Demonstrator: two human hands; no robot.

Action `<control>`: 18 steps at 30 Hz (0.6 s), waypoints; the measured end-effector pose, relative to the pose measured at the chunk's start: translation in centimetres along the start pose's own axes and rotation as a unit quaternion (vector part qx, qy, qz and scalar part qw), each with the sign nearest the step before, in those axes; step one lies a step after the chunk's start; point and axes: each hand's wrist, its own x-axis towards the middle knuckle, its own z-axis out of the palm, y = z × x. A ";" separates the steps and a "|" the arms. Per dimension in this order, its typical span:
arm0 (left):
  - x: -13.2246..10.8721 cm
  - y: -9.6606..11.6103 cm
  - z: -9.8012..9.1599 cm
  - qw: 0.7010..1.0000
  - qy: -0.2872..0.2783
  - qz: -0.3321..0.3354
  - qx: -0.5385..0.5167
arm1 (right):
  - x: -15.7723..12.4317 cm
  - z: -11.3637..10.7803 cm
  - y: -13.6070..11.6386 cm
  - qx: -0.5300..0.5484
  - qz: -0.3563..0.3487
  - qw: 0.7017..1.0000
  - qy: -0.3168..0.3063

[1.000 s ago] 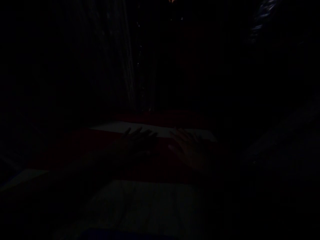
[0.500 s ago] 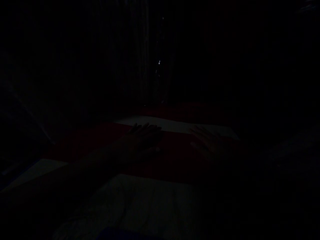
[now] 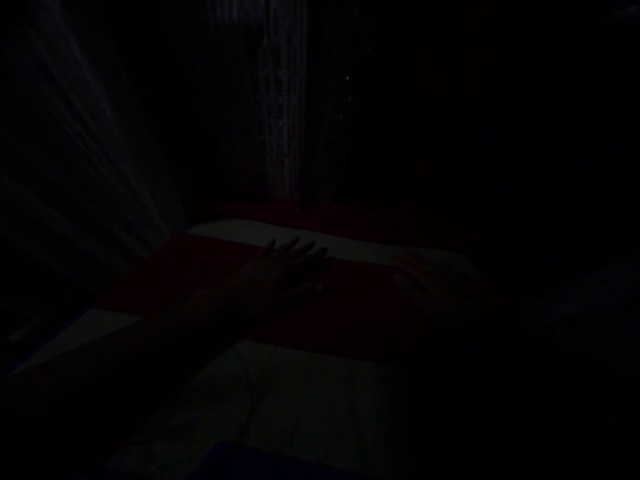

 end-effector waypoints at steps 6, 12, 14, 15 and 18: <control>0.0 0.1 0.0 1.000 0.000 -0.002 0.002 | -0.1 0.2 0.0 0.013 -0.011 1.000 0.020; 0.1 -0.1 0.2 1.000 0.009 0.010 0.014 | 0.0 -0.1 -0.4 0.011 -0.017 0.999 0.026; 0.0 0.0 0.1 1.000 0.007 0.006 0.015 | 0.3 -0.5 -0.5 0.005 -0.019 0.999 0.033; 0.0 0.1 0.1 1.000 0.001 0.007 0.016 | 0.4 -0.7 -0.6 0.001 -0.020 0.999 0.034; 0.0 0.2 0.0 1.000 0.003 0.007 0.017 | 0.7 -1.0 -0.7 -0.010 -0.023 0.999 0.039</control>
